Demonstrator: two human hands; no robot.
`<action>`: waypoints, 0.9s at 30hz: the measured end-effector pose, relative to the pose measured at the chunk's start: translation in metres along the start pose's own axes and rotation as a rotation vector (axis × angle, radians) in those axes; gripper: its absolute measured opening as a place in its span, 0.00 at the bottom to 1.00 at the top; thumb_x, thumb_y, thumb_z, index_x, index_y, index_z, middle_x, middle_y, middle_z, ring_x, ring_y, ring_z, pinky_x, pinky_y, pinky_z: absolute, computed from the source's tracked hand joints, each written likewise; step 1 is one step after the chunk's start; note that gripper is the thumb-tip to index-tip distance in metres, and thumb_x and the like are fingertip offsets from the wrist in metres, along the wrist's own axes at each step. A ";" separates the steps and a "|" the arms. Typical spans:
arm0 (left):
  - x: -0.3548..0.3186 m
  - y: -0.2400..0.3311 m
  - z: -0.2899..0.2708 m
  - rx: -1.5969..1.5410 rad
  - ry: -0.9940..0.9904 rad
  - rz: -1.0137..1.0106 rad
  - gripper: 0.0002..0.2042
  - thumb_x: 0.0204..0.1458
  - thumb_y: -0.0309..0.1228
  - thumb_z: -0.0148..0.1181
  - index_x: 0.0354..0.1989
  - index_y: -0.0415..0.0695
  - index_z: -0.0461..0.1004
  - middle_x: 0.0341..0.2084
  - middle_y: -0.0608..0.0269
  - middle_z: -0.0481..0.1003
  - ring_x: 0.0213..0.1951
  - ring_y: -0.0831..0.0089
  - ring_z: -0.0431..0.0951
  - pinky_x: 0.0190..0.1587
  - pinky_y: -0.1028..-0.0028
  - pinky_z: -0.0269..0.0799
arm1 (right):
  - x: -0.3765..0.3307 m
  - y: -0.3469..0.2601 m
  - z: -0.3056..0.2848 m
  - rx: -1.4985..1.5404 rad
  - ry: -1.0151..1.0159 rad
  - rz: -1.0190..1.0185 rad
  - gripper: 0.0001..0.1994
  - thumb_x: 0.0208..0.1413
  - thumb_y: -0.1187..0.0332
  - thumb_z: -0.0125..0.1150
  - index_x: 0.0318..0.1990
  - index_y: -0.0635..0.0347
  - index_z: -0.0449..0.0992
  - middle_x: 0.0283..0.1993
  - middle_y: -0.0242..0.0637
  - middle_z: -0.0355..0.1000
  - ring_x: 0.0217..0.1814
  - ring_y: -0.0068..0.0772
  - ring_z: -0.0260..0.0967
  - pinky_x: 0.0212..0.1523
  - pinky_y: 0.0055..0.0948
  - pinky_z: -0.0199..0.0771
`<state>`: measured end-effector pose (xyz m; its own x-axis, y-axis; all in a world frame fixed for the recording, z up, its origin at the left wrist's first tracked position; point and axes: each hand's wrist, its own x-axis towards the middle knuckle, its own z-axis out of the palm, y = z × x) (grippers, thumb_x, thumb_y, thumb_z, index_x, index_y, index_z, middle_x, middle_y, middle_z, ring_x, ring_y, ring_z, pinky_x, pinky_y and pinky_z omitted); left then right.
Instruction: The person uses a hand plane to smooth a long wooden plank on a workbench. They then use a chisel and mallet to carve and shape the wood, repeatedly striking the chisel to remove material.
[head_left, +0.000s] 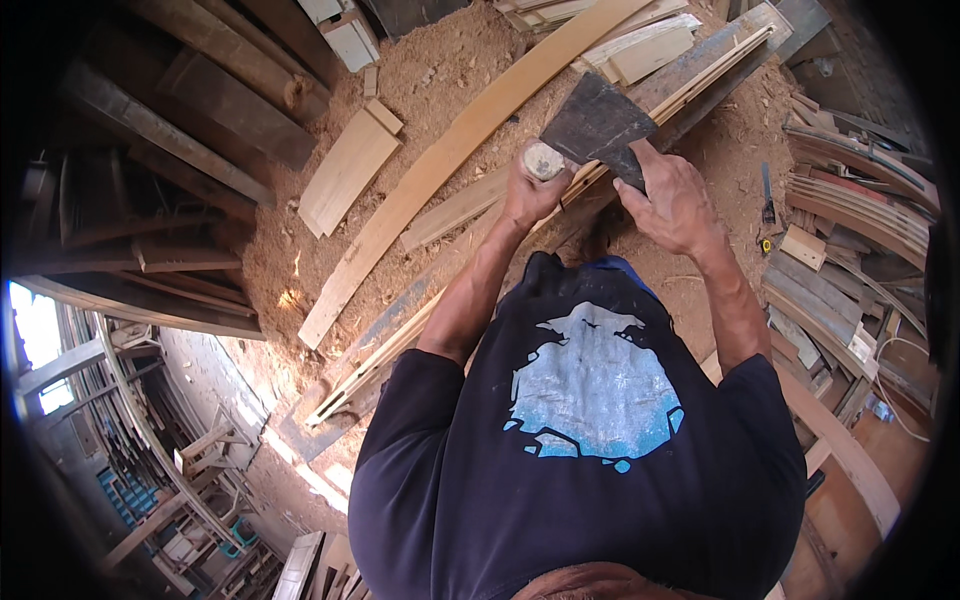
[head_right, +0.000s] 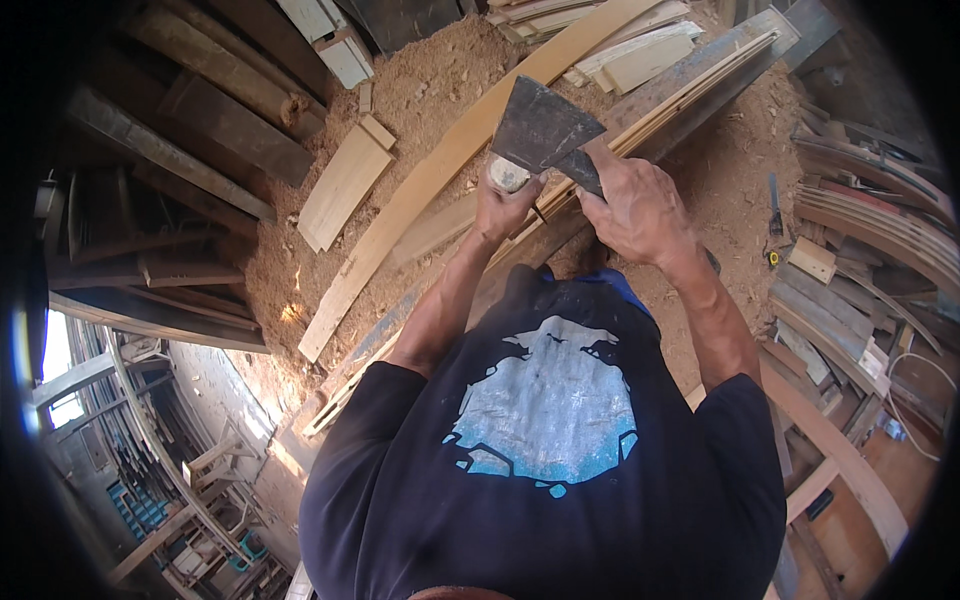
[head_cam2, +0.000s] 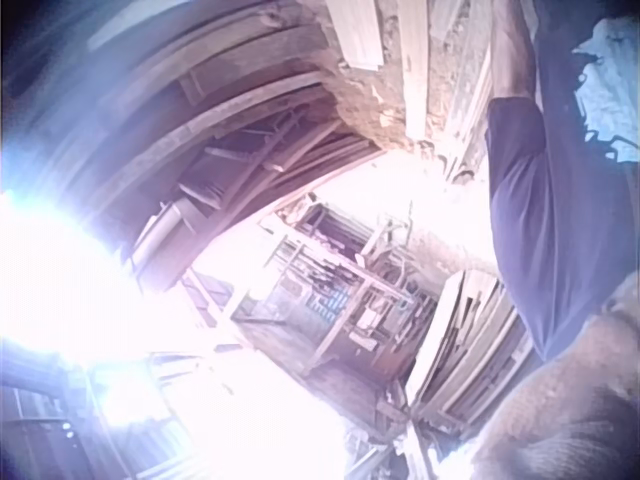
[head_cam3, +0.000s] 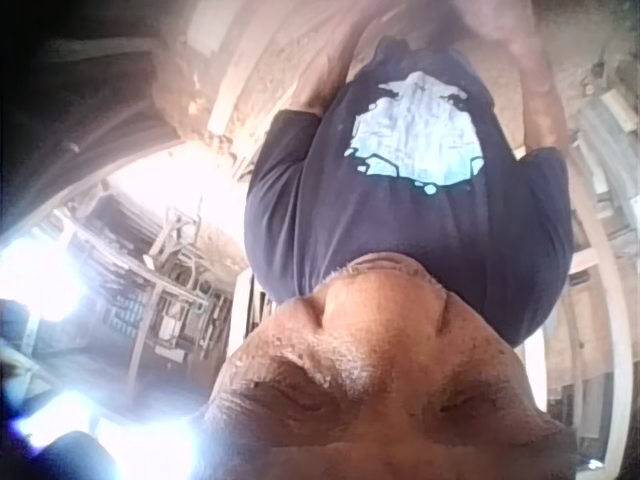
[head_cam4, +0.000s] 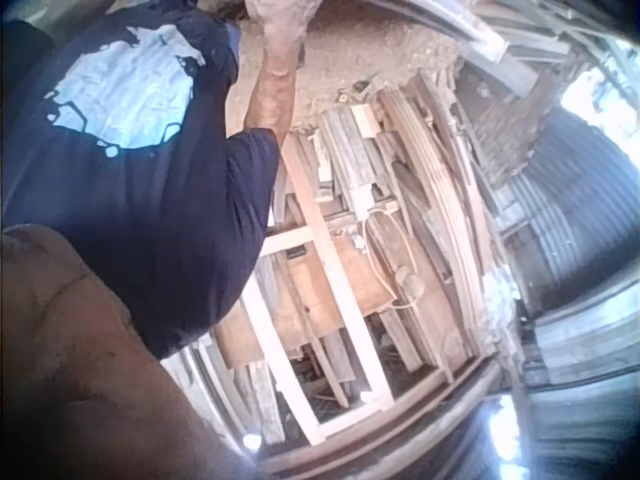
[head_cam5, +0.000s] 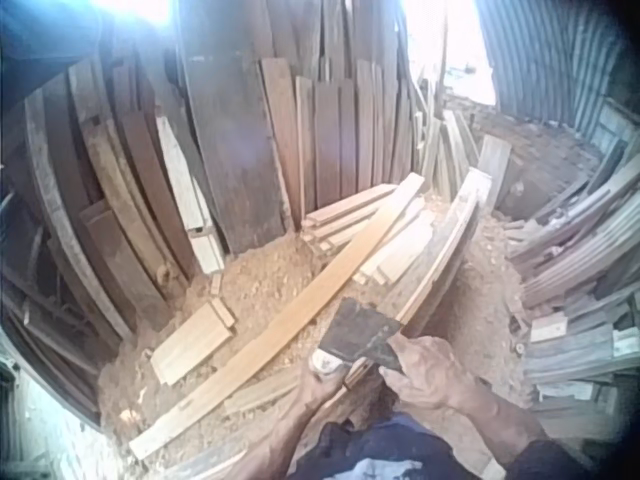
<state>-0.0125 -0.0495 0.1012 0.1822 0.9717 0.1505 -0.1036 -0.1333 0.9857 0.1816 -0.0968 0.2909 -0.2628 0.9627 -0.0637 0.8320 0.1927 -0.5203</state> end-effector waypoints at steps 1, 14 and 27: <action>-0.001 0.008 0.001 0.019 -0.004 0.005 0.16 0.49 0.24 0.69 0.46 0.40 0.72 0.36 0.67 0.79 0.39 0.78 0.77 0.43 0.74 0.74 | 0.000 -0.001 0.001 -0.023 -0.015 0.026 0.26 0.54 0.66 0.61 0.60 0.63 0.65 0.39 0.62 0.75 0.44 0.68 0.73 0.47 0.58 0.71; 0.001 -0.008 0.000 0.011 -0.041 -0.015 0.15 0.49 0.23 0.69 0.42 0.43 0.69 0.33 0.70 0.76 0.37 0.82 0.75 0.41 0.76 0.73 | 0.000 0.008 0.007 -0.176 -0.177 0.116 0.28 0.54 0.67 0.61 0.63 0.62 0.64 0.37 0.63 0.75 0.45 0.68 0.73 0.48 0.57 0.72; -0.001 -0.011 0.001 0.046 -0.013 0.003 0.15 0.50 0.23 0.69 0.46 0.40 0.72 0.37 0.66 0.80 0.37 0.80 0.78 0.41 0.75 0.75 | -0.012 0.010 0.009 -0.114 -0.096 0.073 0.25 0.55 0.66 0.61 0.59 0.64 0.66 0.37 0.62 0.76 0.45 0.68 0.73 0.48 0.58 0.71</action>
<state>-0.0105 -0.0494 0.0903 0.1944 0.9688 0.1539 -0.0586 -0.1451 0.9877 0.1888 -0.1084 0.2793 -0.2408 0.9535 -0.1814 0.8990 0.1486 -0.4121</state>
